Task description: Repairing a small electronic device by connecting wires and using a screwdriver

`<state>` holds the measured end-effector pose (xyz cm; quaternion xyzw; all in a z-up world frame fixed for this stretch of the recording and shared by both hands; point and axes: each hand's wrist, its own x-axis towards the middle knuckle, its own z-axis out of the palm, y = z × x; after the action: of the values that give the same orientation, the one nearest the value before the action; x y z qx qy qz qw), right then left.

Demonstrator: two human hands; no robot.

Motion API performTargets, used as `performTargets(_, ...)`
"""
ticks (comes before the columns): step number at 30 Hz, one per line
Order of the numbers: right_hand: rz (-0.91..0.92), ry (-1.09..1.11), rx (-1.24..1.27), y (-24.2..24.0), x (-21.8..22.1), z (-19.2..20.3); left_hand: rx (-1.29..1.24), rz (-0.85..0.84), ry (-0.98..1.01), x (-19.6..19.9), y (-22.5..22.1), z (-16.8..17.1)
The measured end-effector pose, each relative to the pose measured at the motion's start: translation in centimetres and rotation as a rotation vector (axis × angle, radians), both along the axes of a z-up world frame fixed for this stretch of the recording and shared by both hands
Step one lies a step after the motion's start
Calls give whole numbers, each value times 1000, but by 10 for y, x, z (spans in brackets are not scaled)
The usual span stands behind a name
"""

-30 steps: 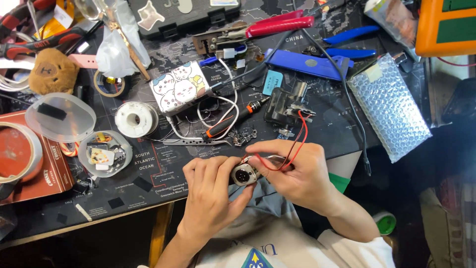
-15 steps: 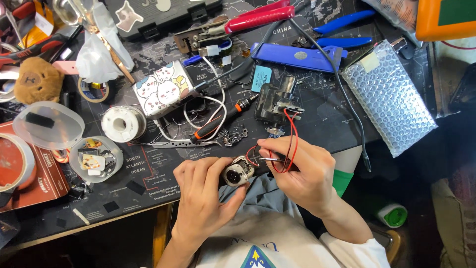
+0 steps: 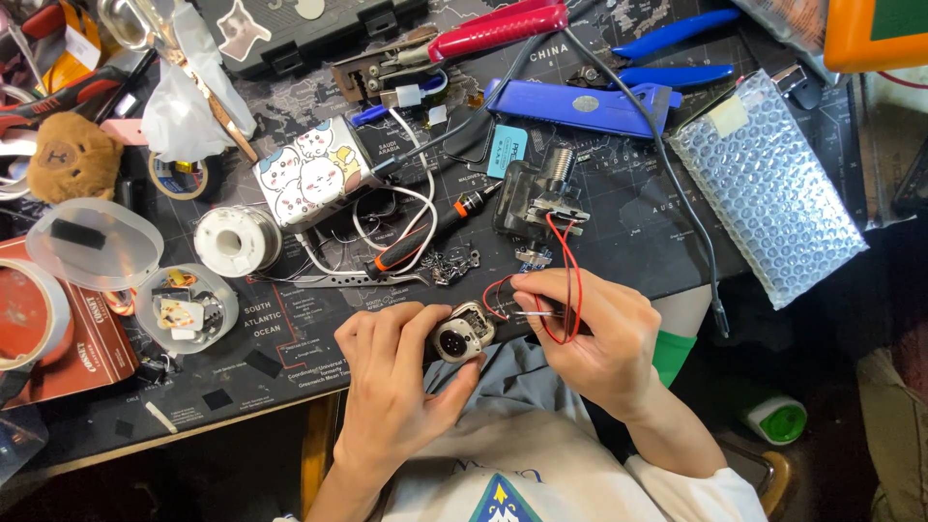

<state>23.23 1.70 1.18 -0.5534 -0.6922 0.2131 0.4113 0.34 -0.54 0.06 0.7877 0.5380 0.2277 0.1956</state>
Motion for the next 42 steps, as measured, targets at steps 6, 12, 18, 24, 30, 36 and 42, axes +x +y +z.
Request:
performTargets(6, 20, 46, 62, -1, 0, -11, 10, 2, -12, 0, 1, 0)
performTargets(12, 37, 23, 124, -2, 0, -18, 59, -36, -54, -3, 4, 2)
performTargets(18, 43, 30, 137, -2, 1, -21, 181, -96, -162, -5, 4, 4)
performTargets(24, 60, 33, 152, -1, 2, -17, 227, -67, -130, 1, 0, 3)
performTargets(30, 68, 44, 143, 0, 5, -17, 230, -78, -68, 8, 2, 5)
performTargets(36, 73, 54, 181, 2, 6, -19, 250, -94, -101, 10, 1, -4)
performTargets(42, 70, 49, 183, 1, 8, -20, 229, -112, -118, 14, 5, 0)
